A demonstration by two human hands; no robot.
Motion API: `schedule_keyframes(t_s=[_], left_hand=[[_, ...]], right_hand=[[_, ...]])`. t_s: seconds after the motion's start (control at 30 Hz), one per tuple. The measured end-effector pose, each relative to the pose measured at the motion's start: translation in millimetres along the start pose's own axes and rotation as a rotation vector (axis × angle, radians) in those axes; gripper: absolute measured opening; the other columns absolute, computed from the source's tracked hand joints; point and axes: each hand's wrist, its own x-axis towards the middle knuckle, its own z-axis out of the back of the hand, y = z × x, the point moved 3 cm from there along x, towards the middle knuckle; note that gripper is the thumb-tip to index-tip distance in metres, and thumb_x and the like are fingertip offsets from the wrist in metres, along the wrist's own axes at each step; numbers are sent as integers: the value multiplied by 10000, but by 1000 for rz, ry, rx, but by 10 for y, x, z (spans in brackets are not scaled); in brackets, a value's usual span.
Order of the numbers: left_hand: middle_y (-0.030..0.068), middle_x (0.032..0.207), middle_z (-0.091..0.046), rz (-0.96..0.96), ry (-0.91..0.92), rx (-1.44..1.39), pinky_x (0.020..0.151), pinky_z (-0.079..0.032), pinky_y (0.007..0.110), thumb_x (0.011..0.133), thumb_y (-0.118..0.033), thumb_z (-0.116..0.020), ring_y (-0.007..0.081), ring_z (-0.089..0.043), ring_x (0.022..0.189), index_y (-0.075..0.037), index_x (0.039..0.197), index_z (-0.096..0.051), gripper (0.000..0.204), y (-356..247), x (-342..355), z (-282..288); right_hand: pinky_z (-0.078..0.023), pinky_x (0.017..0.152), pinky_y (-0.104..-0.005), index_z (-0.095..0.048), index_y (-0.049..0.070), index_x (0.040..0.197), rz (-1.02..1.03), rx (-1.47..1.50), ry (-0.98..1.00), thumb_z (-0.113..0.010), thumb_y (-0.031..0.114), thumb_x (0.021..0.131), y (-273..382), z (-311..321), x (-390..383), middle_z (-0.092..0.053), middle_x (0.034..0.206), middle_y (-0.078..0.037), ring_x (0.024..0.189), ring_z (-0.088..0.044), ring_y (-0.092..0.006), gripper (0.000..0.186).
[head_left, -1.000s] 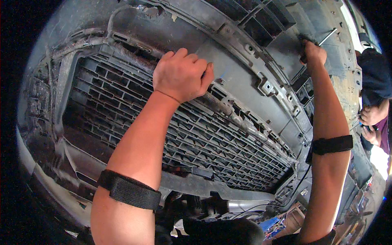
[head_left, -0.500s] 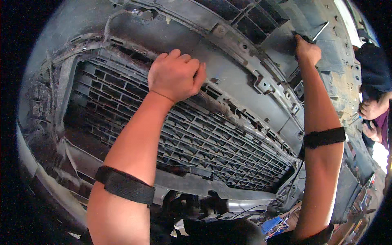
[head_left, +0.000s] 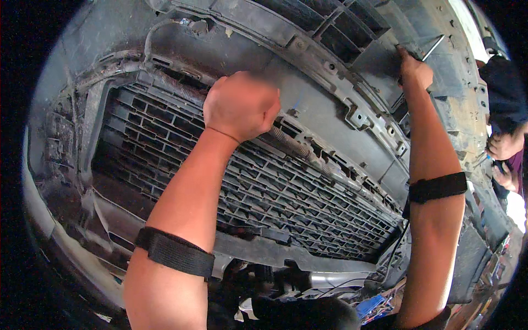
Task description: The person uses a screwdriver to pry and loosen clips securing the front bumper cover to the vehicle. They work along the top edge and sides of the grille area, systematically releasing fasteners while another person assists nearby.
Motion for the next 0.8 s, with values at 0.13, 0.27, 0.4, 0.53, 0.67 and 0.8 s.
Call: schedule_keyframes(t_s=[0.13,0.27,0.4,0.53,0.67,0.8], left_hand=[[18,584,-579,6,-10,-4,562,-457,369,761,-273,-622,232,-564,623,-160,557,-571,239,-15,-26,-25],[16,581,-575,-24,-4,1,557,-448,360,758,-276,-630,224,-554,615,-157,570,-575,229,3,-32,-19],[17,584,-576,-12,-36,-1,550,-439,357,765,-272,-631,220,-555,621,-142,572,-578,238,-4,-25,-16],[20,581,-576,-17,-49,-9,544,-430,353,776,-260,-629,214,-549,609,-129,553,-567,265,13,-29,-14],[20,584,-581,-11,-78,-31,547,-430,352,782,-252,-624,211,-545,601,-132,549,-562,270,-5,-31,-24],[19,587,-589,1,-47,-12,548,-430,355,782,-255,-625,213,-549,607,-133,552,-566,267,-5,-28,-30]], right_hand=[[-525,549,-360,-664,-32,755,-104,120,107,-713,509,715,-7,56,30,-661,691,-124,549,-660,-243,545],[-530,594,-355,-652,-67,748,-158,214,222,-640,392,752,89,67,22,-661,706,-166,595,-672,-261,459],[-534,599,-353,-662,-91,772,-22,194,195,-631,377,762,97,215,-104,-672,737,-182,620,-678,-263,469],[-538,594,-364,-671,-81,784,-23,192,83,-686,407,736,123,212,-188,-680,754,-175,623,-684,-255,491],[-552,607,-366,-673,-79,802,-12,68,92,-704,409,724,108,261,-134,-688,775,-172,632,-691,-258,494],[-571,631,-363,-669,-78,861,-146,149,141,-684,441,724,80,146,-5,-692,800,-173,642,-695,-282,536]])
